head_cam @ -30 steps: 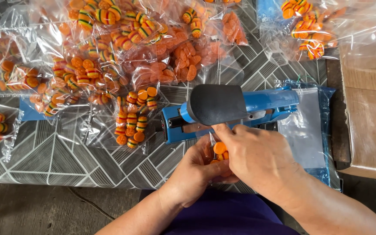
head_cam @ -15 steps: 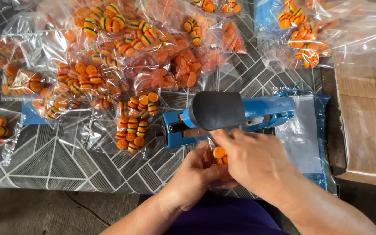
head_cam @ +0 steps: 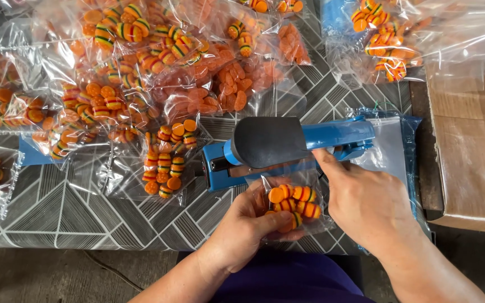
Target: Using a manual heat sealer to close small plastic bags filled with snacks
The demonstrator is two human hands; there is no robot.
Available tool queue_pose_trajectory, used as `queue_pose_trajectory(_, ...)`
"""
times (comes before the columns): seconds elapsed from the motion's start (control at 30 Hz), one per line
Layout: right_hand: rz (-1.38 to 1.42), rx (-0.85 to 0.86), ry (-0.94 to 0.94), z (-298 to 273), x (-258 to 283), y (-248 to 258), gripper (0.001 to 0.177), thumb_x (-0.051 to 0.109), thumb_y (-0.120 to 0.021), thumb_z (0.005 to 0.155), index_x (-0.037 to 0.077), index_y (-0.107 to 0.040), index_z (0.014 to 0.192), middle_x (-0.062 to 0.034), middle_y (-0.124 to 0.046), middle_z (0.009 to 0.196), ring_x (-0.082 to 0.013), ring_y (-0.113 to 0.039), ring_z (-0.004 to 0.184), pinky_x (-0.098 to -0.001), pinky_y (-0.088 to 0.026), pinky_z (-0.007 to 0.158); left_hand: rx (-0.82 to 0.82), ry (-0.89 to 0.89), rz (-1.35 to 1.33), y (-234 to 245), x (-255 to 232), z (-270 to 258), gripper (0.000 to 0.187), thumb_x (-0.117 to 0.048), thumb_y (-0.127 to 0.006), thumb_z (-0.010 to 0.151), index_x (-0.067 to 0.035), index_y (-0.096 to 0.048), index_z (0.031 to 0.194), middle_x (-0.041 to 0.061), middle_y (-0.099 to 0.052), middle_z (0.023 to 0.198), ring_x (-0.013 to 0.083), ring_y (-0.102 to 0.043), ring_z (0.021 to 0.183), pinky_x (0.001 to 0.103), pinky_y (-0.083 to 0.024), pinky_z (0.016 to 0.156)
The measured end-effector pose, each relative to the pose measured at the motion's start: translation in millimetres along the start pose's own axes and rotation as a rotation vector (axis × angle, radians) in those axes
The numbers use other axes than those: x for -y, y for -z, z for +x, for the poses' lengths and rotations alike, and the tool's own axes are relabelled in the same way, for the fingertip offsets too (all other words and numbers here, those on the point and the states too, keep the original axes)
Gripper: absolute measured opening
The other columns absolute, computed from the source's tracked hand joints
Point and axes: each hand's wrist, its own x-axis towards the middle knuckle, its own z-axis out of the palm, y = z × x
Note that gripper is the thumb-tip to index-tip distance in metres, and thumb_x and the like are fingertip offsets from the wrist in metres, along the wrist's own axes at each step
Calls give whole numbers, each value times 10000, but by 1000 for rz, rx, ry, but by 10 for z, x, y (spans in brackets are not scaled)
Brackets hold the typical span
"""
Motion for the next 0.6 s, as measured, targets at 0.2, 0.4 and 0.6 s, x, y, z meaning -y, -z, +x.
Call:
queue_pose_trajectory(0.2,14,86,-49,27,-17,47,634,195,-551,901,337,-526,1519,31,-729,703,-351,-706,594,-530,-552,486,-13,2,34,-62,-33,-10,489,60,-629,885,-12,-533,1358,245,-721,1198,381,-739,1102,445,-648,830)
queue_pose_trajectory(0.4,140,-104,42,-152,-102,115,538,170,-600,945,297,-604,1468,41,-652,644,-235,-584,468,-427,-506,426,4,2,54,-122,-80,-71,443,63,-600,917,-43,-507,1336,244,-718,1214,367,-746,1079,429,-648,831)
queue_pose_trajectory(0.6,1122,370,-387,-244,-214,-24,485,319,-555,943,183,-700,1385,-46,-841,815,-179,-820,614,-287,-685,583,5,-40,6,-104,-74,-68,503,21,-648,902,-2,-480,1376,276,-658,1266,444,-698,1153,557,-633,916)
